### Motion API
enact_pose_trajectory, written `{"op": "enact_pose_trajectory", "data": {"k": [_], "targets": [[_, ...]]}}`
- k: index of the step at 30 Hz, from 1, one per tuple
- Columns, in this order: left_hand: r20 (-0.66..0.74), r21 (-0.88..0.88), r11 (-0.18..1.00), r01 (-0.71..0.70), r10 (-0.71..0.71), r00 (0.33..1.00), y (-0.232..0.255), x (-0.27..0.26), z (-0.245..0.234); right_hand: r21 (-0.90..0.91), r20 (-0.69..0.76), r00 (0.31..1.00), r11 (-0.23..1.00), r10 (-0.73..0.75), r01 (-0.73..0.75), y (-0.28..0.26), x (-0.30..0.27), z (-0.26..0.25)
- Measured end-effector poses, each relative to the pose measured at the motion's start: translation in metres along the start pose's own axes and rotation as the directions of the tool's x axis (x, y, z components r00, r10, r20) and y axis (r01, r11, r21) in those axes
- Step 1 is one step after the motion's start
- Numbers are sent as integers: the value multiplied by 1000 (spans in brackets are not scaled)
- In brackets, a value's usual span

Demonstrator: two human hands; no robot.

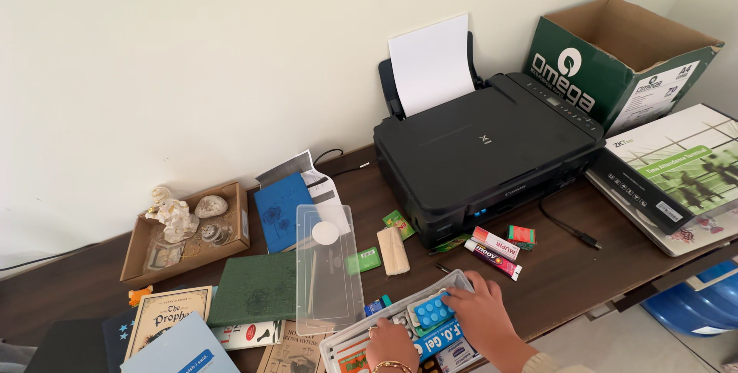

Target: The person sorts medicine items on a cluttered desk, picking up blister packs, pill strips, and small tubes one at a time and placing them into a clear plastic storage box. They hold up and turn over several packets before arranging them inside the box compartments.

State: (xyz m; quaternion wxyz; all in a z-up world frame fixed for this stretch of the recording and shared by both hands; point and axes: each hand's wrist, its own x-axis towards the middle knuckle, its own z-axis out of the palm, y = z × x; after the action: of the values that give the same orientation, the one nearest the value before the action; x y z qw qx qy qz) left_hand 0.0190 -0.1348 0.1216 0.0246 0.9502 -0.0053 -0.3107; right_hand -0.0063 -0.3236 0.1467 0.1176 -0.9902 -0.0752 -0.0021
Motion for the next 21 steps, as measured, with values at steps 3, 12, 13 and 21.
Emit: {"op": "enact_pose_trajectory", "data": {"k": [3, 12, 13, 21], "targets": [[28, 57, 998, -12, 10, 1000, -1, -2, -3, -17, 35, 999, 1000, 20, -19, 4, 4, 4], [-311, -50, 982, -180, 156, 937, 9, -1, 5, 2, 24, 1000, 1000, -6, 6, 10, 1, 10], [-271, -80, 981, -179, 151, 951, 11, 1, 6, 0, 31, 1000, 1000, 3, -3, 9, 2, 10], [-190, -240, 947, -214, 170, 967, 14, 12, 15, 36, 15, 999, 999, -29, 28, 12, 5, 3]]}}
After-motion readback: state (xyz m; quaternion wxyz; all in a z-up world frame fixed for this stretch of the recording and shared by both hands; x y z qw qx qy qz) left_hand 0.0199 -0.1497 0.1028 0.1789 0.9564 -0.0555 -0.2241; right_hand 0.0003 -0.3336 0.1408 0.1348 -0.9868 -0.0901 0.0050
